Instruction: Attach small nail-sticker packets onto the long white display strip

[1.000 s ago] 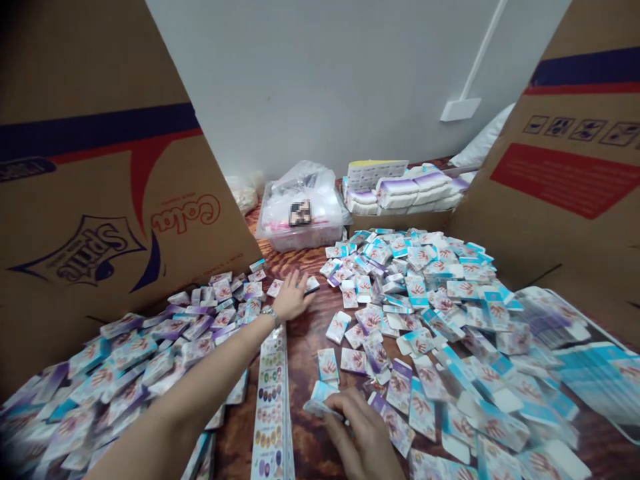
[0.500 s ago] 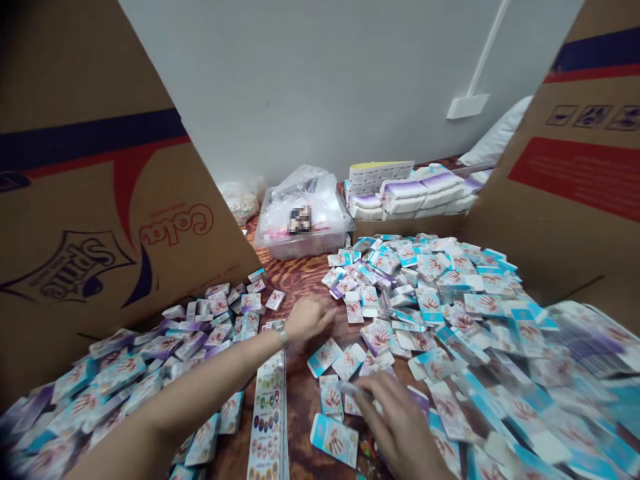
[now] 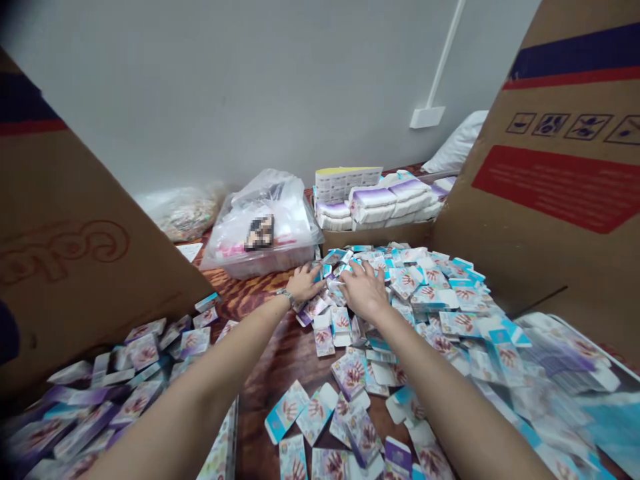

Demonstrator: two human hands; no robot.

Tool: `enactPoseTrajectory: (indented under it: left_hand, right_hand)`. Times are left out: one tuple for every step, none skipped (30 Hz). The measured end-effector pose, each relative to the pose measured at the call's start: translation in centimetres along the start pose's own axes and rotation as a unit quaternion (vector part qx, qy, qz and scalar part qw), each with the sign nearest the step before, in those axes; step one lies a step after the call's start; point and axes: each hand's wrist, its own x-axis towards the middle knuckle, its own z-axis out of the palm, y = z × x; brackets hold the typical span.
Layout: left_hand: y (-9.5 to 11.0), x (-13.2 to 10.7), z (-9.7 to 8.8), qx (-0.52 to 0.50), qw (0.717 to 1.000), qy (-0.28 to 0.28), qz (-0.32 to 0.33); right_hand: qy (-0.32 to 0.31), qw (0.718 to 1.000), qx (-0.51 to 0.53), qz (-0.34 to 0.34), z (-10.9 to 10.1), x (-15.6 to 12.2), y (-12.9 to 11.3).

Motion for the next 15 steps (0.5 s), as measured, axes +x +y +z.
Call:
enactPoseTrajectory:
  left_hand:
    - [0.1, 0.0, 0.2, 0.002, 1.0, -0.008, 0.0]
    - [0.3, -0.4, 0.3, 0.004, 1.0, -0.016, 0.003]
    - [0.6, -1.1, 0.4, 0.006, 1.0, -0.023, 0.009]
    - [0.9, -2.1, 0.5, 0.008, 0.999, -0.031, 0.017]
    - [1.1, -3.4, 0.6, 0.01, 0.999, -0.038, 0.028]
    - [1.4, -5.0, 0.6, 0.01, 0.998, -0.046, 0.041]
    - [1.6, -6.6, 0.5, 0.008, 0.997, -0.053, 0.055]
    - [1.7, -8.4, 0.3, 0.006, 0.996, -0.062, 0.069]
    - [1.8, -10.1, 0.0, 0.004, 0.994, -0.073, 0.084]
    - [1.7, -11.7, -0.5, 0.001, 0.992, -0.083, 0.096]
    - [1.6, -13.1, -1.1, -0.011, 0.991, -0.088, 0.103]
    - [1.5, -14.4, -1.9, -0.044, 0.99, -0.087, 0.101]
    - [1.4, -15.5, -2.8, -0.106, 0.987, -0.081, 0.091]
    - [1.3, -16.4, -3.7, -0.187, 0.977, -0.072, 0.075]
    - [1.3, -17.2, -4.5, -0.278, 0.956, -0.066, 0.059]
  right_hand:
    - [-0.028, 0.999, 0.01, 0.016, 0.4, 0.5, 0.2]
    - [-0.051, 0.998, 0.022, 0.024, 0.8, 0.7, 0.3]
    - [-0.07, 0.997, 0.034, 0.021, 1.1, 0.5, 0.4]
    - [-0.084, 0.995, 0.047, 0.008, 1.3, 0.0, 0.3]
    - [-0.093, 0.994, 0.061, -0.013, 1.5, -0.8, 0.2]
    - [-0.103, 0.991, 0.078, -0.041, 1.5, -1.8, 0.0]
    - [-0.116, 0.986, 0.098, -0.073, 1.5, -3.0, -0.3]
    - [-0.129, 0.979, 0.121, -0.106, 1.4, -4.3, -0.6]
    - [-0.14, 0.97, 0.144, -0.141, 1.2, -5.5, -0.9]
    - [-0.144, 0.96, 0.165, -0.173, 1.0, -6.7, -1.1]
    - [-0.142, 0.951, 0.186, -0.201, 0.6, -7.6, -1.4]
    - [-0.132, 0.944, 0.206, -0.221, 0.2, -8.3, -1.7]
    - [-0.113, 0.94, 0.227, -0.229, -0.3, -8.7, -1.9]
    - [-0.091, 0.937, 0.25, -0.225, -0.9, -8.9, -2.3]
    - [-0.069, 0.934, 0.276, -0.213, -1.4, -9.0, -2.8]
